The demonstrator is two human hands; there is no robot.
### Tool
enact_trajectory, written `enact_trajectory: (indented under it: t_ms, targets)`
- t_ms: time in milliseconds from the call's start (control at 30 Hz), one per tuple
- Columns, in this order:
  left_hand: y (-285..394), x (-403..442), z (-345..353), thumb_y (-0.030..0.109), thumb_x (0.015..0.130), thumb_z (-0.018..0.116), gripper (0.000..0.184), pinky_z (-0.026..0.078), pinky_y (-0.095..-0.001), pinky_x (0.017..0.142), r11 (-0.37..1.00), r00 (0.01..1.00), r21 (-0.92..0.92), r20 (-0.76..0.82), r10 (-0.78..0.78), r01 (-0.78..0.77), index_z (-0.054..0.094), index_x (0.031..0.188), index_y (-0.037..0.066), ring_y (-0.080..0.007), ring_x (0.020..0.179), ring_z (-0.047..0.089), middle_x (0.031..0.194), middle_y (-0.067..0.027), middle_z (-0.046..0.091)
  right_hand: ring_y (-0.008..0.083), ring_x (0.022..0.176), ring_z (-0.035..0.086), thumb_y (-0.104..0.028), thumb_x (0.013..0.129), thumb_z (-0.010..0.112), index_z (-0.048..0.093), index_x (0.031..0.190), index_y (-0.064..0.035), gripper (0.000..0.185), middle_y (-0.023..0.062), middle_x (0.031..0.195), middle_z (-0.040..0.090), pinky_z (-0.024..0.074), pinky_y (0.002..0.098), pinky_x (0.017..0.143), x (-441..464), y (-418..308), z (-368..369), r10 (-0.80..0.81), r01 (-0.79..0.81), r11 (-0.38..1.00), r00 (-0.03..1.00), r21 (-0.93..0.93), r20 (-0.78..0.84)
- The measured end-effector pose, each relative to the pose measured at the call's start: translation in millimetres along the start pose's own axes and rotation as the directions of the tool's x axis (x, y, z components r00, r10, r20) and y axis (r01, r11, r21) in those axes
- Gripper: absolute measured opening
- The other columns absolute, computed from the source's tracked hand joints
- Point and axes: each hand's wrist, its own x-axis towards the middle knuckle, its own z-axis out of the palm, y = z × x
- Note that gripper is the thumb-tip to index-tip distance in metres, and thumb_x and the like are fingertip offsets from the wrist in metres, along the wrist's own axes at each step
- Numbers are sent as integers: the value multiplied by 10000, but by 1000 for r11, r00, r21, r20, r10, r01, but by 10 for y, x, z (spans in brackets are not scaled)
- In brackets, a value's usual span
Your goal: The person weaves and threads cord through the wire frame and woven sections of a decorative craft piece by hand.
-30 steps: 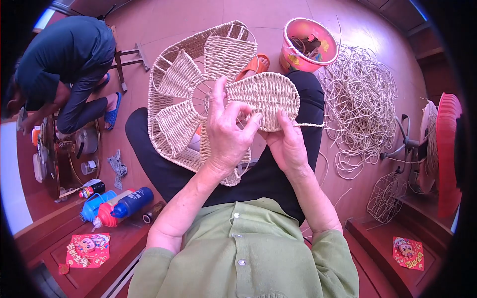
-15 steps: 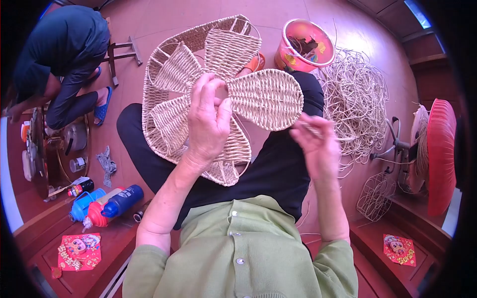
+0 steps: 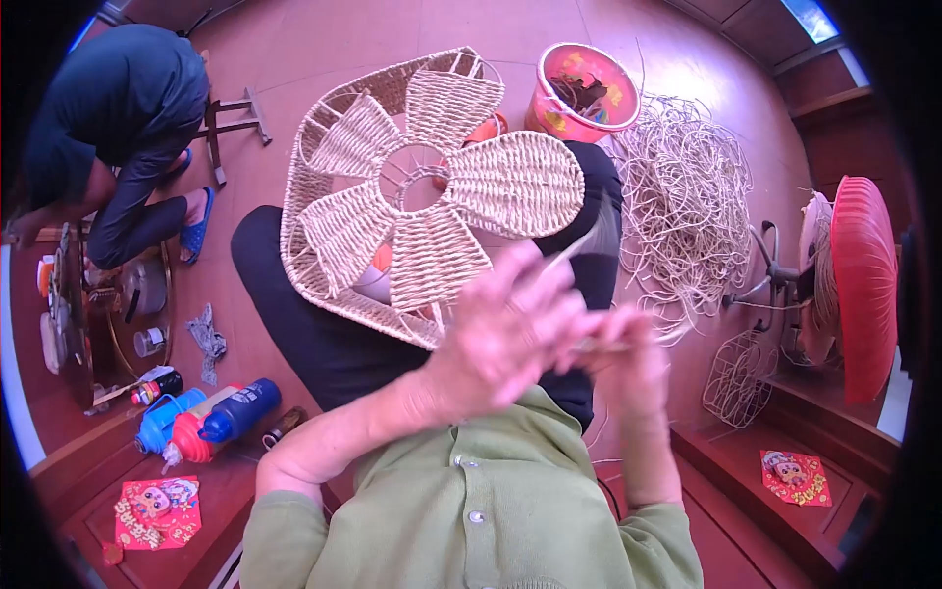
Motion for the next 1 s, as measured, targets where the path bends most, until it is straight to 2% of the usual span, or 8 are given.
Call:
enact_trajectory:
  t_ms: [133, 267, 367, 433, 533, 600, 700, 1000]
  targets:
    - [132, -421, -173, 105, 807, 772, 459, 477, -366, 740, 965, 925, -94, 320, -205, 247, 646, 1243, 38, -246, 788, 661, 894, -78, 691, 253, 560, 633, -468, 1104, 276, 442, 851, -94, 481, 207, 790, 662, 513, 313, 494, 21, 193, -137, 157, -158, 987, 987, -36, -41]
    - [94, -593, -333, 120, 852, 749, 259, 475, -355, 646, 959, 942, -162, 284, -179, 231, 699, 1086, 22, -247, 699, 646, 805, -81, 676, 131, 410, 453, -493, 1102, 295, 412, 797, -144, 478, 105, 652, 601, 371, 275, 386, 82, -50, -786, 132, -164, 985, 909, -48, -396]
    - [162, -667, -345, 148, 899, 706, 131, 490, -384, 620, 876, 851, -170, 377, -365, 451, 720, 942, 25, -265, 659, 656, 767, -99, 679, 137, 439, 523, -544, 1065, 402, 528, 784, -105, 537, 134, 670, 653, 415, 282, 418, 90, -240, -979, 224, -320, 878, 932, -356, -285]
    - [177, -622, -333, 175, 922, 664, 150, 501, -410, 594, 783, 759, -101, 347, -551, 614, 718, 901, 37, -287, 638, 665, 724, -114, 670, 158, 480, 603, -483, 972, 620, 652, 799, -49, 469, 159, 705, 698, 475, 296, 465, 137, -492, -707, 308, -382, -22, 876, -924, -370]
    - [203, -565, -360, 179, 922, 649, 164, 504, -428, 581, 821, 785, -4, 297, -544, 571, 707, 847, 45, -308, 628, 666, 680, -123, 652, 202, 672, 705, -348, 856, 759, 701, 825, -4, 349, 173, 828, 735, 553, 329, 615, 9, -575, -88, 243, -146, 115, 963, -983, -115]
    - [262, -510, -383, 184, 912, 662, 171, 504, -420, 583, 805, 758, 14, 326, -565, 594, 686, 818, 43, -310, 626, 656, 691, -121, 654, 243, 838, 717, -222, 808, 805, 676, 930, 6, 289, 160, 980, 734, 560, 356, 750, 30, -306, 133, 128, 216, 576, 929, -788, 348]
    - [292, -550, -327, 158, 915, 666, 172, 496, -385, 576, 858, 851, -122, 257, -458, 499, 674, 816, 17, -294, 606, 638, 699, -127, 648, 312, 916, 699, -102, 823, 791, 582, 1172, -17, 416, 140, 1082, 675, 556, 399, 818, 97, 103, 384, 97, 483, 316, 840, -817, 534]
    - [115, -836, -518, -10, 898, 667, 68, 484, -243, 679, 660, 659, -303, -120, -742, 688, 681, 963, -25, -83, 747, 595, 872, -45, 649, 337, 772, 663, -58, 909, 679, 700, 1085, 2, 187, 160, 904, 622, 529, 423, 684, 316, 419, 50, 160, 191, 192, 962, -963, 222]
